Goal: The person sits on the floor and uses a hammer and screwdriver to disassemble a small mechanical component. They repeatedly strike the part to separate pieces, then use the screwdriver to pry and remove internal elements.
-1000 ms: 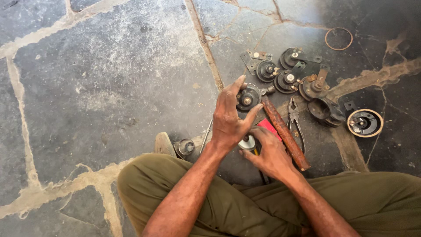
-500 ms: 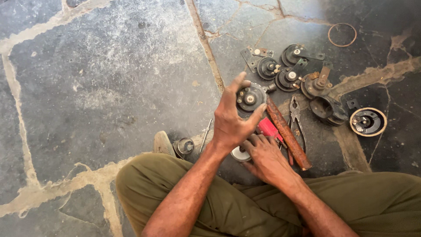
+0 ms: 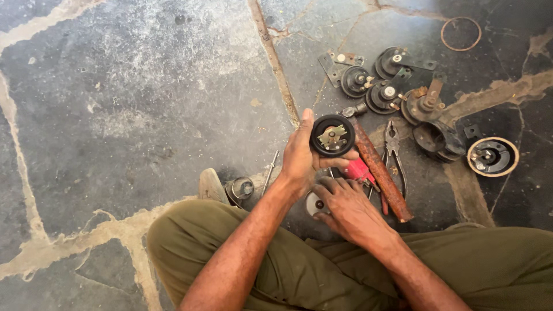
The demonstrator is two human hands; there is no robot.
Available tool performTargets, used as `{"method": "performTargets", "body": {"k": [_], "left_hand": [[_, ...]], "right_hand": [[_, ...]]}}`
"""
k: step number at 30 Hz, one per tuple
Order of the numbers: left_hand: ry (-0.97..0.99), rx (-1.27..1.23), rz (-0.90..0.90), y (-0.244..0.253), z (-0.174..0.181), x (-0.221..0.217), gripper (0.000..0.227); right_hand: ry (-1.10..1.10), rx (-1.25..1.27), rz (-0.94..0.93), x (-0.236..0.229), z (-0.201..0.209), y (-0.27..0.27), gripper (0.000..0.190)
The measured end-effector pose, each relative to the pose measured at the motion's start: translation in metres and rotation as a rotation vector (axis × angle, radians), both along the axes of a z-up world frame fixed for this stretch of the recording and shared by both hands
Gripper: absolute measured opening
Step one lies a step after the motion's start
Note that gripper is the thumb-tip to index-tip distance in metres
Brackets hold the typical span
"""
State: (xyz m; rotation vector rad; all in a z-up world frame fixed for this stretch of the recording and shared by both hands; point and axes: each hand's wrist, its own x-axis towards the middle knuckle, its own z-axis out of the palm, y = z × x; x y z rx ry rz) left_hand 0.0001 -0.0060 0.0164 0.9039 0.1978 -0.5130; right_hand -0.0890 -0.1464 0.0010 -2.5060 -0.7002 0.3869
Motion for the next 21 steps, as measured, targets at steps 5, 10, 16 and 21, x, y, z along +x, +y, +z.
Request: {"method": "performTargets", "body": {"k": [5,10,16,21], "left_hand": [[-0.003,0.076,-0.053,-0.0005,0.0037,0.0016,0.08],[-0.075,0.122,-0.073,-0.0036,0.0034,-0.0003,0.077],[-0.1,0.109,-0.074,-0.0045,0.0055,0.0006,0.072],[-0.085,0.11,-0.074,-0.0053,0.0052,0.0006,0.071]], "right_hand": [[-0.079,0.036,-0.055,0.0045,0.0003,-0.0005,0.049],[-0.066,0.044,-0.101,0.0068,0.0014,-0.0016,0.042],[-0.131,0.051,-0.08,0.0077,0.0048,-0.0001,0.04],[-0.118,0.069,-0.073,0.0074,0.0081,-0.0001,0.035]]}}
